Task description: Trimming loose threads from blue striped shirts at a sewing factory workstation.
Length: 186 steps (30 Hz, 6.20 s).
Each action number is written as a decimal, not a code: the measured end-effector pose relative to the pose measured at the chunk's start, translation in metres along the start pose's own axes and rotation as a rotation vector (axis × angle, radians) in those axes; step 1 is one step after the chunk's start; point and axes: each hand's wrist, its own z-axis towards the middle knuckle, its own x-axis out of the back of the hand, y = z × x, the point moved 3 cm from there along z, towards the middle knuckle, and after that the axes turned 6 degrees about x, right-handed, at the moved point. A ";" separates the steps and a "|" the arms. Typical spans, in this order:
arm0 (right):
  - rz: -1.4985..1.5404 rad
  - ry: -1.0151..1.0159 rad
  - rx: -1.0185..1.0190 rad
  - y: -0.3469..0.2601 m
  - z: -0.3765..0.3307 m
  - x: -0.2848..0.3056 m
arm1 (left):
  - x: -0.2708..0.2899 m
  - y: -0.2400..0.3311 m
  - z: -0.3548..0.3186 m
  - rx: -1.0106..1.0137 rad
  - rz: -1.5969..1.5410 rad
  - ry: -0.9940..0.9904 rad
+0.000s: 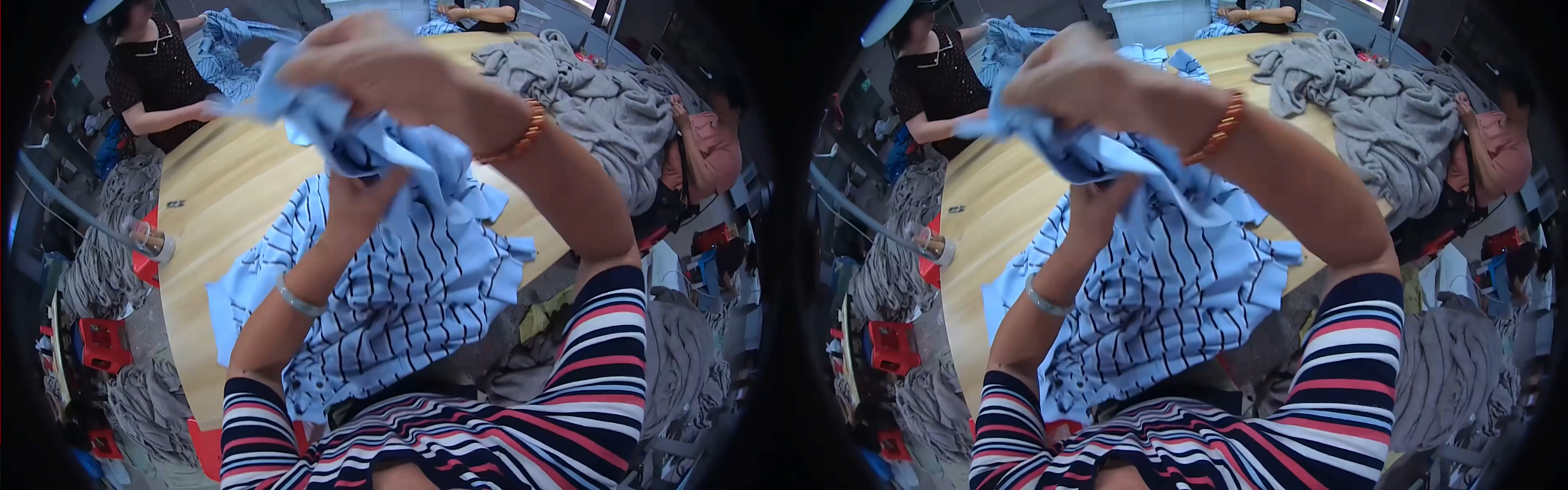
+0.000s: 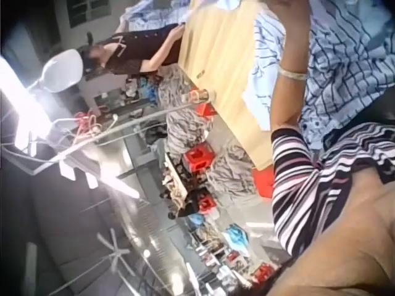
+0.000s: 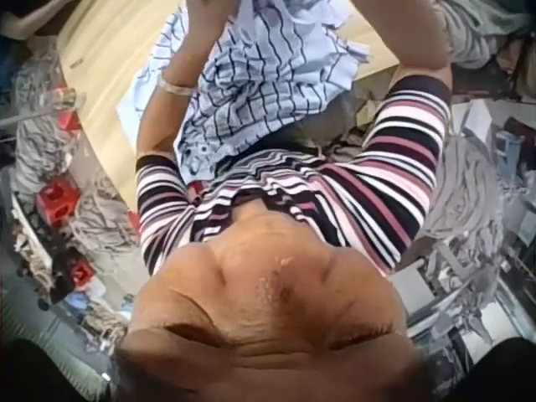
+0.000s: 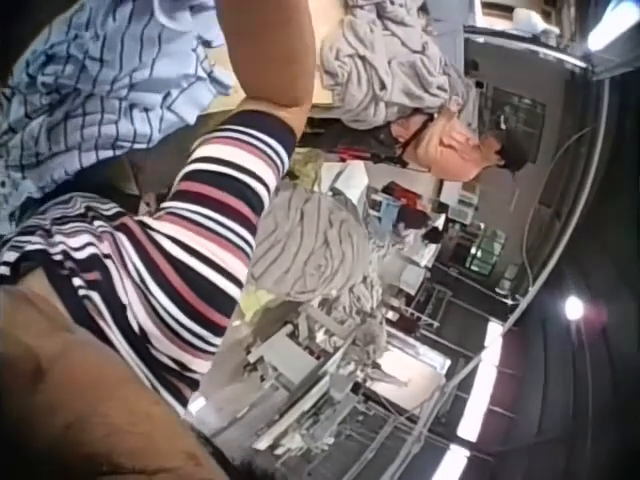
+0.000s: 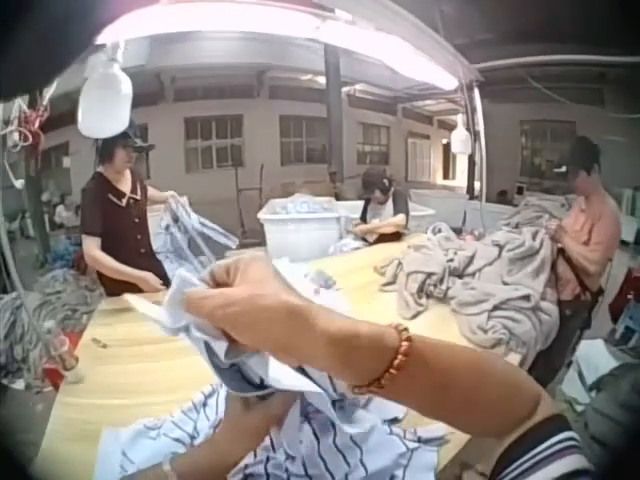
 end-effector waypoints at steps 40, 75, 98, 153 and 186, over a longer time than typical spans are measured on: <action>-0.077 0.722 -0.108 0.143 -0.089 0.226 | 0.144 -0.021 -0.162 0.055 1.522 0.055; -0.568 0.171 -0.411 0.211 -0.282 0.158 | 0.120 0.022 -0.281 0.474 0.709 -0.329; -0.706 0.260 -0.180 0.102 -0.292 -0.007 | 0.120 0.014 -0.174 0.111 0.879 0.321; -0.739 -0.037 -0.001 0.067 -0.273 -0.066 | 0.049 -0.047 -0.227 0.374 -0.238 0.237; -0.817 -0.314 0.117 0.082 -0.258 -0.112 | 0.046 -0.048 -0.278 0.448 -0.171 0.272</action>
